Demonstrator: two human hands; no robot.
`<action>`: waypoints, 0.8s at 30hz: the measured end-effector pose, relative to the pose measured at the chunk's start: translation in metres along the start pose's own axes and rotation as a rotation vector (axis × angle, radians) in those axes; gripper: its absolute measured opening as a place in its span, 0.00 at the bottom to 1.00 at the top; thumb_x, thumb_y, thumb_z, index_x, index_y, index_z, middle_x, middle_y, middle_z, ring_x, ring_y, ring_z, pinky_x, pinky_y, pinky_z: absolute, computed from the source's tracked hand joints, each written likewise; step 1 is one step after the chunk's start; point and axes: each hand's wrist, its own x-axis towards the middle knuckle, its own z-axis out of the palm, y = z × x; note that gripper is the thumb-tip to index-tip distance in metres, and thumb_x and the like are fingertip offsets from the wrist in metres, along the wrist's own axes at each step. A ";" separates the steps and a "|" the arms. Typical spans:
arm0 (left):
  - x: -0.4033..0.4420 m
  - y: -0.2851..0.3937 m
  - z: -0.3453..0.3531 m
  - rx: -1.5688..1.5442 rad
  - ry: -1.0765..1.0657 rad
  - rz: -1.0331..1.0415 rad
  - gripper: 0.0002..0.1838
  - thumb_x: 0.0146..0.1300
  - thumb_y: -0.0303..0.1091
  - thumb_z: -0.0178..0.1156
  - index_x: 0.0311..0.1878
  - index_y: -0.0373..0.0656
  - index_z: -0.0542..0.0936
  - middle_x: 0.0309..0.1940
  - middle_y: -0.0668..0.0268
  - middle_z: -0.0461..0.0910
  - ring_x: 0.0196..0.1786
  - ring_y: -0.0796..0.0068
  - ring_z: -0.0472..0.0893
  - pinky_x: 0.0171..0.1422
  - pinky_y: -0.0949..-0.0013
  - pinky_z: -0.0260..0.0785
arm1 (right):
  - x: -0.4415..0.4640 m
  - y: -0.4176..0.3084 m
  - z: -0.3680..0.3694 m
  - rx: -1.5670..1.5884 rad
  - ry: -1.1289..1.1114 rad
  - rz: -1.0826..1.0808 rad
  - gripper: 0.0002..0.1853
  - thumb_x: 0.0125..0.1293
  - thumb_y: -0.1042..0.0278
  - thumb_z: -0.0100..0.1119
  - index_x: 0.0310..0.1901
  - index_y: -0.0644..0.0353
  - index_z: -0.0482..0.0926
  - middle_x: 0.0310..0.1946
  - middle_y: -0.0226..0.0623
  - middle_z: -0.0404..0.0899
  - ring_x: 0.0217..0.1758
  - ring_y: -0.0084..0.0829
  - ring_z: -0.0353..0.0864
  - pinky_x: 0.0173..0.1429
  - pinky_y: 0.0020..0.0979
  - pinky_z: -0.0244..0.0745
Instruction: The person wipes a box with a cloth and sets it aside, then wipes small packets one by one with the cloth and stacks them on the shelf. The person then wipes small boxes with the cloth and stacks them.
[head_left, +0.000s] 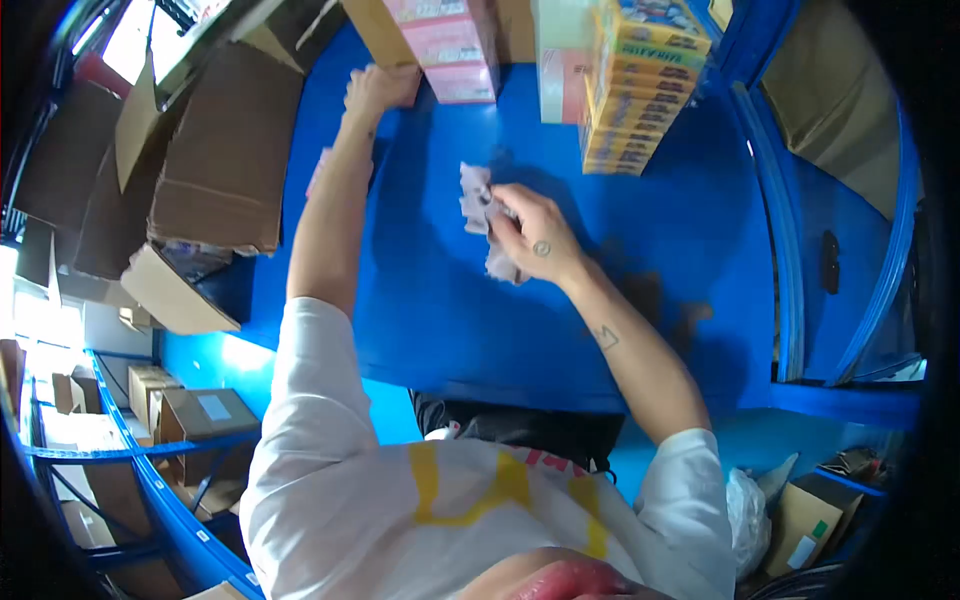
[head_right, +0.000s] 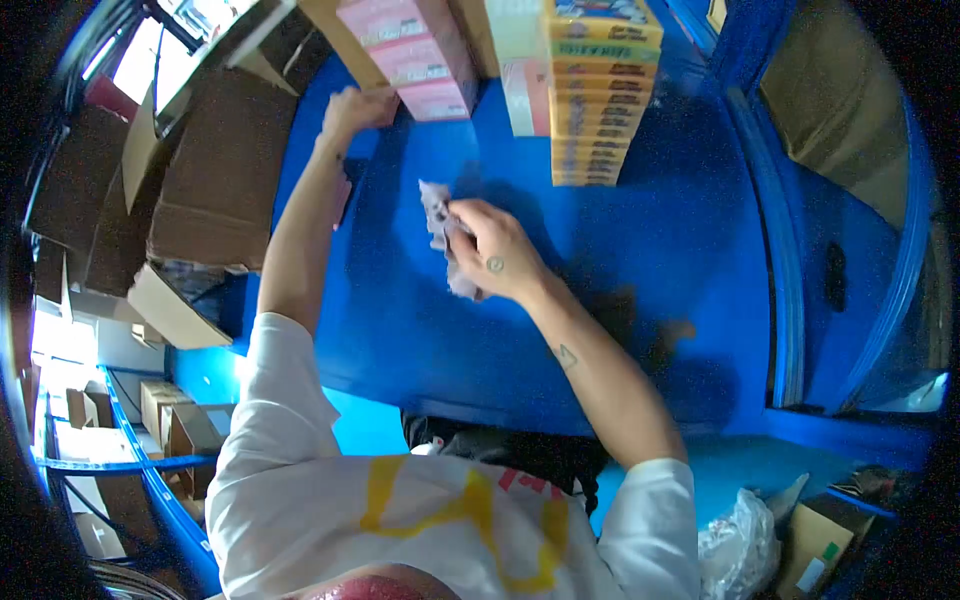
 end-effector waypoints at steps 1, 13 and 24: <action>0.012 0.004 -0.001 -0.053 -0.202 -0.067 0.35 0.54 0.62 0.57 0.52 0.41 0.83 0.53 0.51 0.81 0.53 0.46 0.80 0.58 0.50 0.72 | 0.000 0.000 0.000 0.017 -0.023 -0.010 0.15 0.60 0.81 0.57 0.50 0.66 0.77 0.44 0.46 0.84 0.35 0.42 0.84 0.38 0.34 0.79; -0.074 -0.003 -0.040 -0.309 0.246 0.050 0.40 0.60 0.60 0.58 0.67 0.39 0.68 0.56 0.45 0.77 0.59 0.44 0.75 0.64 0.56 0.66 | 0.001 -0.006 -0.007 0.194 0.150 0.000 0.18 0.58 0.80 0.59 0.52 0.65 0.78 0.36 0.45 0.85 0.29 0.39 0.85 0.32 0.34 0.80; -0.242 0.068 0.001 -2.452 -0.860 -0.171 0.27 0.74 0.50 0.43 0.69 0.44 0.65 0.64 0.52 0.71 0.62 0.57 0.74 0.66 0.53 0.67 | 0.005 -0.008 -0.007 -0.130 0.423 -0.117 0.20 0.62 0.79 0.54 0.57 0.66 0.73 0.57 0.52 0.74 0.54 0.43 0.73 0.59 0.41 0.67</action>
